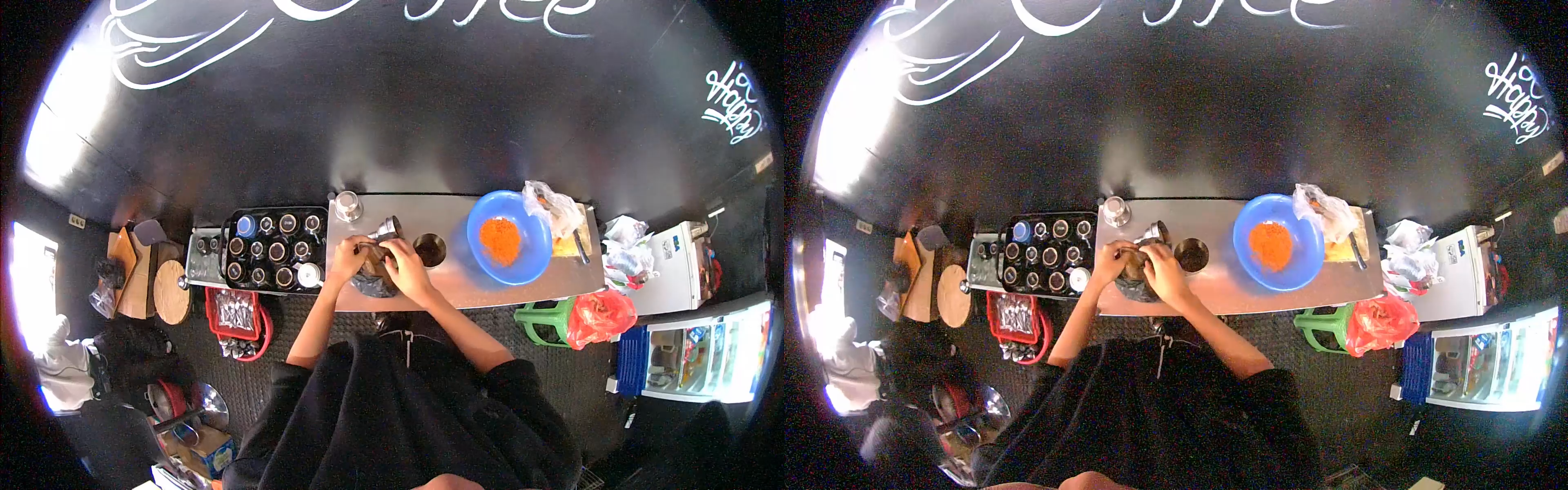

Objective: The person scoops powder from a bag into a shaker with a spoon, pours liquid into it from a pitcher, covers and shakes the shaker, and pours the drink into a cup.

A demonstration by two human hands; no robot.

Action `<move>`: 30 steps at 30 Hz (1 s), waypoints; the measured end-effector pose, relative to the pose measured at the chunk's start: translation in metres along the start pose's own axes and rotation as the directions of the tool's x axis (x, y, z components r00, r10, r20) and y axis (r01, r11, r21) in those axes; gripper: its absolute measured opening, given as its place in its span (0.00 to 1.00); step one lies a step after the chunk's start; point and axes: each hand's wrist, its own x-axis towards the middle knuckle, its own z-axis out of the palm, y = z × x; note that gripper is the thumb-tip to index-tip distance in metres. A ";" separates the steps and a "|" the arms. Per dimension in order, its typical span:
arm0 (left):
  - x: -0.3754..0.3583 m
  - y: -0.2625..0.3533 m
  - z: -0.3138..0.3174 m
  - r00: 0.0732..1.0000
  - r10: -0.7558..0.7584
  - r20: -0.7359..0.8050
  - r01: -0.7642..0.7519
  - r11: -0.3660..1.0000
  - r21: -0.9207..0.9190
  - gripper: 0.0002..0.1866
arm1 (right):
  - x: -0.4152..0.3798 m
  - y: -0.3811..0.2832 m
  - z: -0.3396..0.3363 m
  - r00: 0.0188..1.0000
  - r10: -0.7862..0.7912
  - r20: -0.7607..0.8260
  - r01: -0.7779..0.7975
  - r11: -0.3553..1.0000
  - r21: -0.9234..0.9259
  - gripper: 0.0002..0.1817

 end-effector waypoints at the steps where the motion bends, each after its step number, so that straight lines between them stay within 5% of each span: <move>1: 0.002 -0.003 0.002 0.995 0.076 -0.067 -0.080 0.995 -0.057 0.15 | -0.002 -0.005 -0.007 1.000 0.012 0.010 -0.013 0.998 0.058 0.17; 2: 0.003 -0.005 0.006 0.979 0.147 -0.139 -0.163 0.980 -0.111 0.18 | -0.004 -0.010 -0.013 1.000 0.016 0.008 -0.017 0.998 0.054 0.17; 6: -0.005 0.062 -0.010 0.937 0.279 -0.211 -0.242 0.953 0.183 0.21 | -0.021 -0.015 -0.039 0.995 0.021 -0.099 -0.017 0.999 0.046 0.17; 7: -0.009 0.078 -0.009 0.956 0.166 -0.241 -0.139 0.983 0.124 0.20 | -0.027 -0.010 -0.045 0.993 0.050 -0.106 -0.042 0.996 0.074 0.17; 10: -0.018 0.109 0.007 0.876 0.262 -0.404 -0.203 0.962 0.183 0.13 | -0.046 -0.001 -0.070 0.987 0.088 -0.133 -0.073 0.991 0.114 0.16; 13: -0.026 0.131 0.030 0.838 0.313 -0.447 -0.216 0.943 0.254 0.10 | -0.066 -0.001 -0.108 0.965 0.263 -0.005 -0.262 0.961 0.083 0.14; 19: -0.042 0.180 0.108 0.792 0.248 -0.557 -0.193 0.969 0.156 0.08 | -0.131 0.032 -0.182 0.975 0.199 -0.103 -0.181 0.970 0.162 0.11; 22: -0.056 0.216 0.169 0.815 0.193 -0.546 -0.201 0.978 0.046 0.09 | -0.175 0.038 -0.239 0.957 0.265 -0.115 -0.234 0.944 0.232 0.09; 26: -0.068 0.246 0.266 0.796 0.398 -0.456 -0.383 0.915 0.130 0.09 | -0.242 0.073 -0.307 0.877 0.436 -0.200 -0.407 0.897 0.172 0.05; 30: -0.085 0.276 0.348 0.883 0.414 -0.222 -0.433 0.900 -0.047 0.10 | -0.305 0.119 -0.353 0.815 0.526 -0.244 -0.496 0.850 0.176 0.06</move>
